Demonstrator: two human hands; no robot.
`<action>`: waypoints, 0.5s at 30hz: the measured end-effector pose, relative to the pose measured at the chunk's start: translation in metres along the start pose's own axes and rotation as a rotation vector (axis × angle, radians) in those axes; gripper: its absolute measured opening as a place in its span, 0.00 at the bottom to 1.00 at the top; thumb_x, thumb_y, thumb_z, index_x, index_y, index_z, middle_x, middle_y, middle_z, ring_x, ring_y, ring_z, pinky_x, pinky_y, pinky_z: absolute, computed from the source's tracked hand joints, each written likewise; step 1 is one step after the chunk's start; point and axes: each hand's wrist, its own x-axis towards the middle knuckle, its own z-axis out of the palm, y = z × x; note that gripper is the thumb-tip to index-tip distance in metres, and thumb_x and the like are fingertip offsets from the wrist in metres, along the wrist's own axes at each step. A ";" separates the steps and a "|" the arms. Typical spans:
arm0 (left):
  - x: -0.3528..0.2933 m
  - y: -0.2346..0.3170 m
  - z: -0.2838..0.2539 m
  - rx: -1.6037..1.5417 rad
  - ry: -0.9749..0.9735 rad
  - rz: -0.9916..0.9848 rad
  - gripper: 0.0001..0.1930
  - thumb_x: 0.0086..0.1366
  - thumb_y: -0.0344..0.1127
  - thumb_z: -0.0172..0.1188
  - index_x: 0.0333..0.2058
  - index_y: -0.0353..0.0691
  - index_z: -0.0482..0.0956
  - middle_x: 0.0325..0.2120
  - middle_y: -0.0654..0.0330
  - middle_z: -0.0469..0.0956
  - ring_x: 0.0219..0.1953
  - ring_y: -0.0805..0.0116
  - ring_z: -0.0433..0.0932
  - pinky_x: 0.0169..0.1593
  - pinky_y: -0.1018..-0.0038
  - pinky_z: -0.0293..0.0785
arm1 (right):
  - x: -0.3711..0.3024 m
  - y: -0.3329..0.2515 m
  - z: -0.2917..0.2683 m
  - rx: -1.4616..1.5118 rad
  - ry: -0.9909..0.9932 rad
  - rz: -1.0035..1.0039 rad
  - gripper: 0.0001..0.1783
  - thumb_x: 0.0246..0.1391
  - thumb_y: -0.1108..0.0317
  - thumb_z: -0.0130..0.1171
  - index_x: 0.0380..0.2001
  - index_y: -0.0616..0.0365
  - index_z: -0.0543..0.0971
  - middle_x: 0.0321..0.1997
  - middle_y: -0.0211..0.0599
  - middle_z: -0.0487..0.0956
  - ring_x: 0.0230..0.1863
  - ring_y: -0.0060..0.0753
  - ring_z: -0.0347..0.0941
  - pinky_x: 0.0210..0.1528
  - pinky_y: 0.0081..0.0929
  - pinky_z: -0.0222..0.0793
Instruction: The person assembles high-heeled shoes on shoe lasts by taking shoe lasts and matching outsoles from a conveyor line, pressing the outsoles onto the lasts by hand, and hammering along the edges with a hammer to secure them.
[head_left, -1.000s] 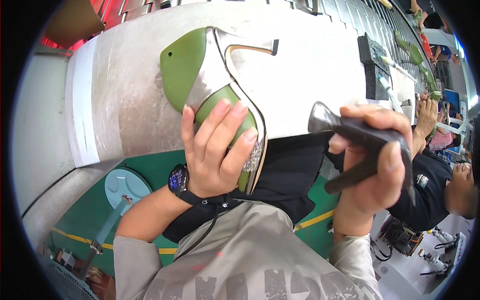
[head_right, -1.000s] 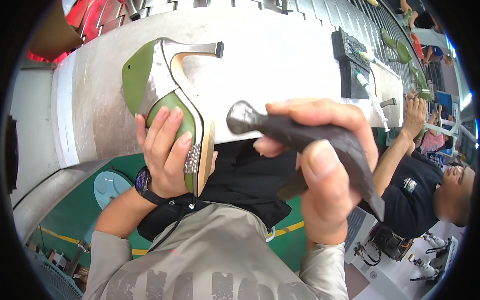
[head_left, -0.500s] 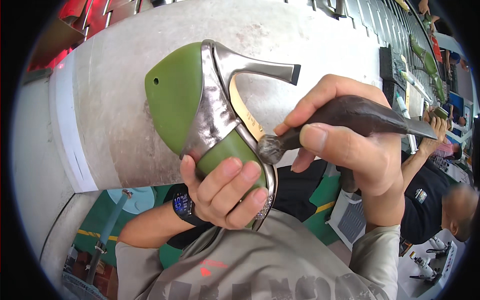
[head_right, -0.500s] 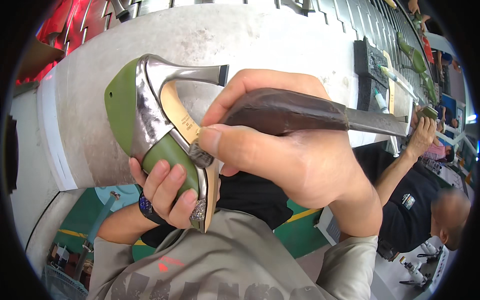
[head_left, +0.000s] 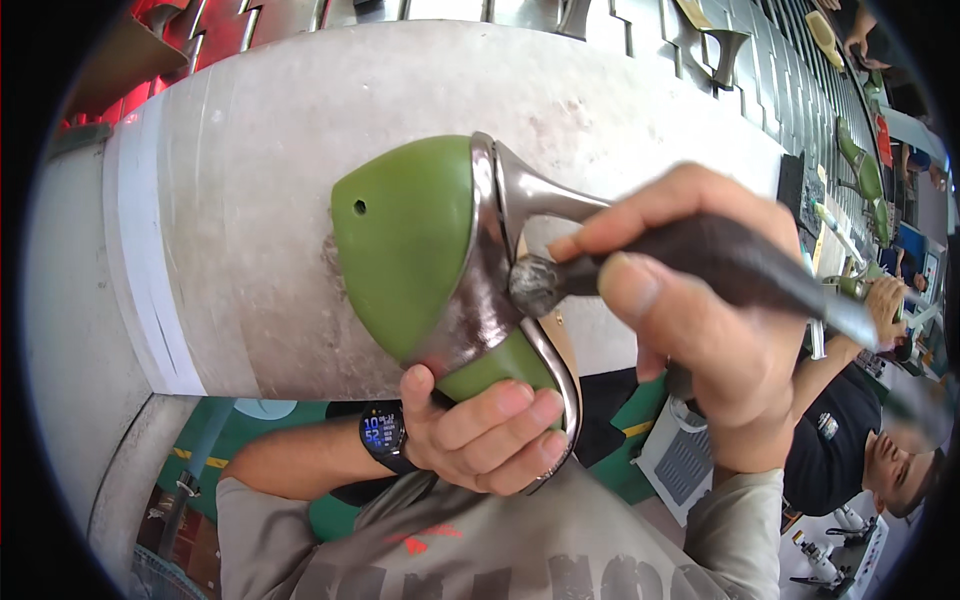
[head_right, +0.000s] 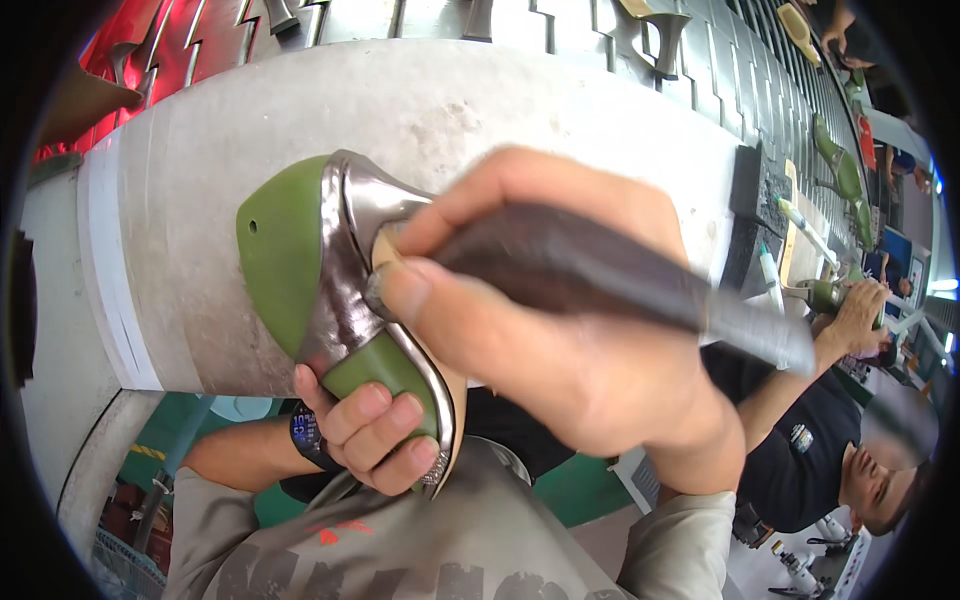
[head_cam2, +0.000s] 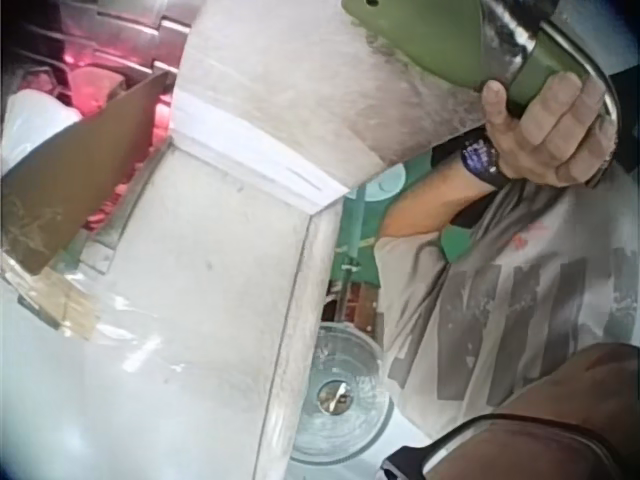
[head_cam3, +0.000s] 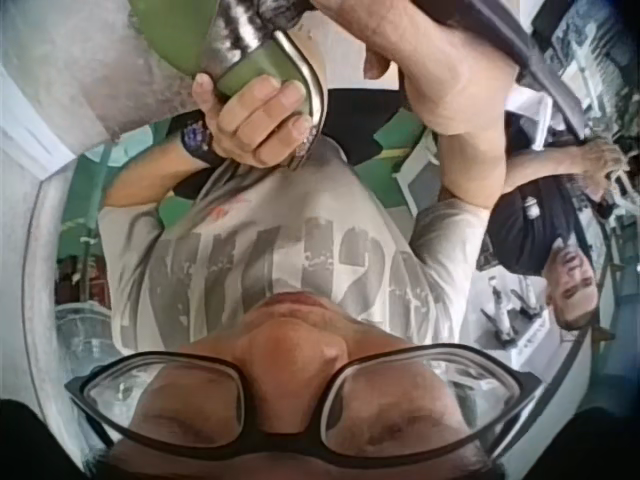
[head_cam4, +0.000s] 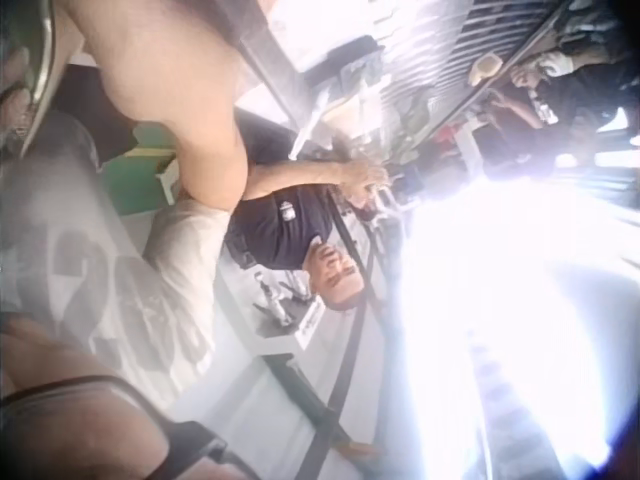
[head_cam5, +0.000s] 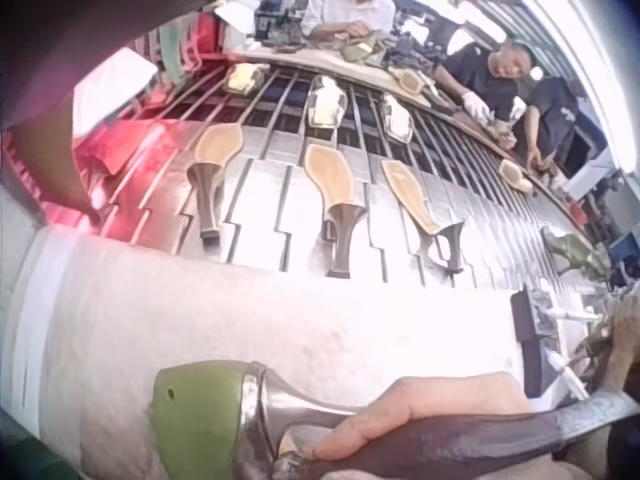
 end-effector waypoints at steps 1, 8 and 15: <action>0.001 0.000 -0.001 -0.002 -0.002 0.001 0.16 0.72 0.43 0.57 0.56 0.55 0.73 0.55 0.71 0.79 0.63 0.68 0.74 0.75 0.32 0.44 | 0.005 -0.001 -0.002 -0.014 -0.034 -0.024 0.19 0.51 0.60 0.65 0.36 0.68 0.82 0.37 0.45 0.88 0.16 0.17 0.70 0.18 0.16 0.67; 0.001 -0.007 -0.008 0.033 -0.038 0.004 0.15 0.73 0.42 0.58 0.56 0.55 0.72 0.54 0.71 0.80 0.61 0.69 0.75 0.75 0.34 0.47 | -0.006 0.008 -0.006 -0.037 -0.067 0.044 0.17 0.48 0.63 0.65 0.36 0.67 0.82 0.38 0.50 0.88 0.18 0.18 0.73 0.16 0.16 0.68; -0.002 -0.002 -0.009 0.014 -0.031 -0.031 0.14 0.73 0.40 0.58 0.55 0.54 0.72 0.54 0.69 0.81 0.61 0.67 0.77 0.75 0.35 0.48 | 0.014 0.001 -0.013 -0.334 -0.333 -0.396 0.13 0.49 0.65 0.68 0.35 0.65 0.85 0.29 0.36 0.86 0.21 0.17 0.75 0.20 0.17 0.67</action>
